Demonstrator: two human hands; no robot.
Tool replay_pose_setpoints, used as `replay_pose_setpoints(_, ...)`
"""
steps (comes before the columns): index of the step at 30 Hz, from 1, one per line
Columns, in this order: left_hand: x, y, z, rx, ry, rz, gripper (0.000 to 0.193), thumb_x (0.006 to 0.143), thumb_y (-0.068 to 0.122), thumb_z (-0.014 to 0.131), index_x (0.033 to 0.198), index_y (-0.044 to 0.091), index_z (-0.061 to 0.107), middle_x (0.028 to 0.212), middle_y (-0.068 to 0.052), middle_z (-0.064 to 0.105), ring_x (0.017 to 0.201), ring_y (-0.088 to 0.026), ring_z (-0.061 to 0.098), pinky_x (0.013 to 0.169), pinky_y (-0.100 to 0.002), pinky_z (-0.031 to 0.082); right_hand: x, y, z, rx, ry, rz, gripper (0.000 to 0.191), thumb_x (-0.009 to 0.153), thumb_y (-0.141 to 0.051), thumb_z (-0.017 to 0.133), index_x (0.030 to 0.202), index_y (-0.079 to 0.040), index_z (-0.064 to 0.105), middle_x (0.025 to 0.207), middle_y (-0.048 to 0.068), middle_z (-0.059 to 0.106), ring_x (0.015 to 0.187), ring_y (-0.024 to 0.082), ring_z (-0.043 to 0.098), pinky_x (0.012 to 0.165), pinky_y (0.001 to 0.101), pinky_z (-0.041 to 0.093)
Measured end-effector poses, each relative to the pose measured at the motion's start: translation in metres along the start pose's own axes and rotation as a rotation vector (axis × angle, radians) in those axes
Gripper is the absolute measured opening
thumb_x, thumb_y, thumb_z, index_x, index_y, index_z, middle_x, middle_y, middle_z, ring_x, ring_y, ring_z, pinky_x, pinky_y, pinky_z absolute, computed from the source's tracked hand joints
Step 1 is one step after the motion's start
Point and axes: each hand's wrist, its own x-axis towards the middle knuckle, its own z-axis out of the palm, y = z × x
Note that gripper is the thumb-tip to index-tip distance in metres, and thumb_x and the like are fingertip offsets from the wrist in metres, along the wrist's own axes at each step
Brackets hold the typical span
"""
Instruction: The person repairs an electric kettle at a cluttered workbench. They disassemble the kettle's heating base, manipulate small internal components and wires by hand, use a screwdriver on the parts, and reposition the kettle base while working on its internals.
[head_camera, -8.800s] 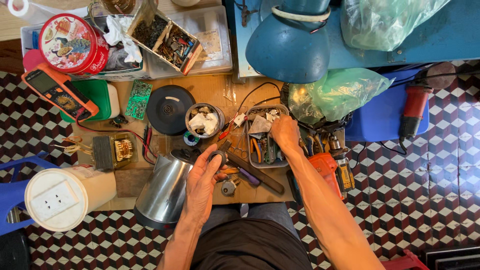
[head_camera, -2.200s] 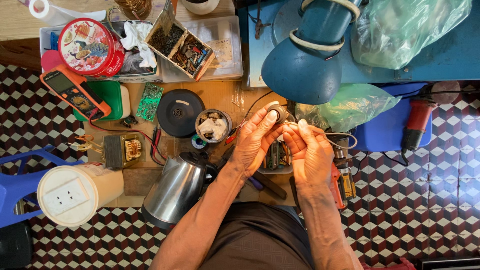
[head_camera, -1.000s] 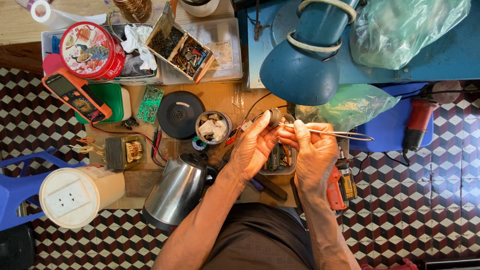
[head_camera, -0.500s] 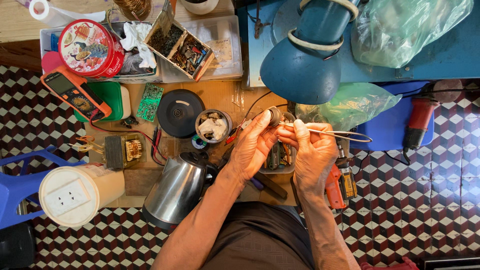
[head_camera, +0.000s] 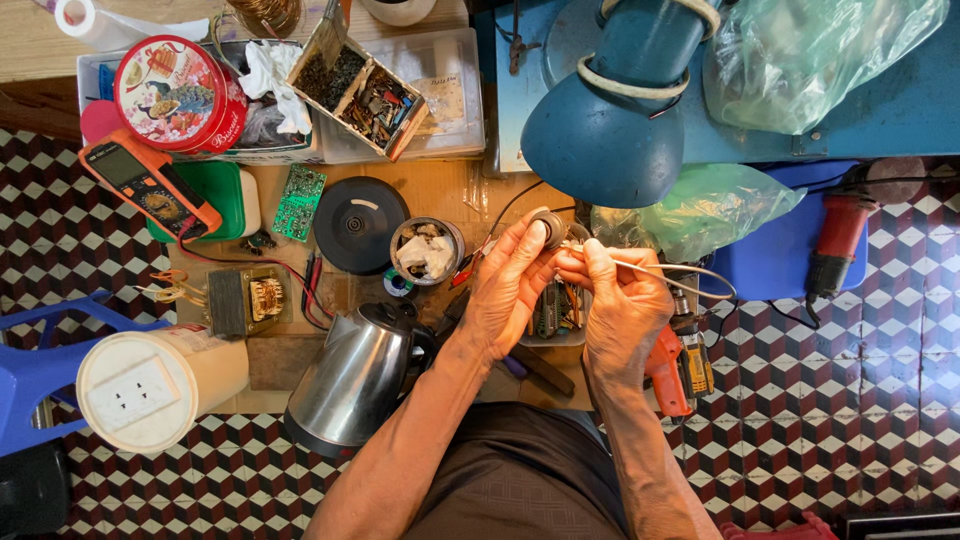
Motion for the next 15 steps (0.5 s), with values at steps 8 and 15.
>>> replay_pose_setpoints(8, -0.0013, -0.0014, 0.0011, -0.010, -0.018, -0.013, 0.033, 0.105, 0.019, 0.061, 0.136, 0.008, 0.058, 0.121, -0.003, 0.068, 0.111, -0.013, 0.066, 0.097, -0.028, 0.055, -0.0025, 0.0030, -0.0018, -0.010, -0.012, -0.055, 0.007, 0.104, -0.002, 0.064, 0.100, 0.002, 0.059, 0.093, 0.016, 0.072, 0.084, 0.020, 0.076, 0.079, 0.0313, 0.066)
replay_pose_setpoints(15, -0.0019, -0.0001, 0.0025, -0.025, -0.011, -0.021, 0.032, 0.103, 0.017, 0.064, 0.133, 0.006, 0.060, 0.119, -0.005, 0.068, 0.109, -0.014, 0.067, 0.096, -0.028, 0.057, -0.0068, -0.0001, -0.0043, -0.150, -0.080, -0.153, 0.005, 0.106, -0.002, 0.063, 0.107, 0.002, 0.061, 0.095, 0.013, 0.074, 0.086, 0.016, 0.075, 0.082, 0.0273, 0.064)
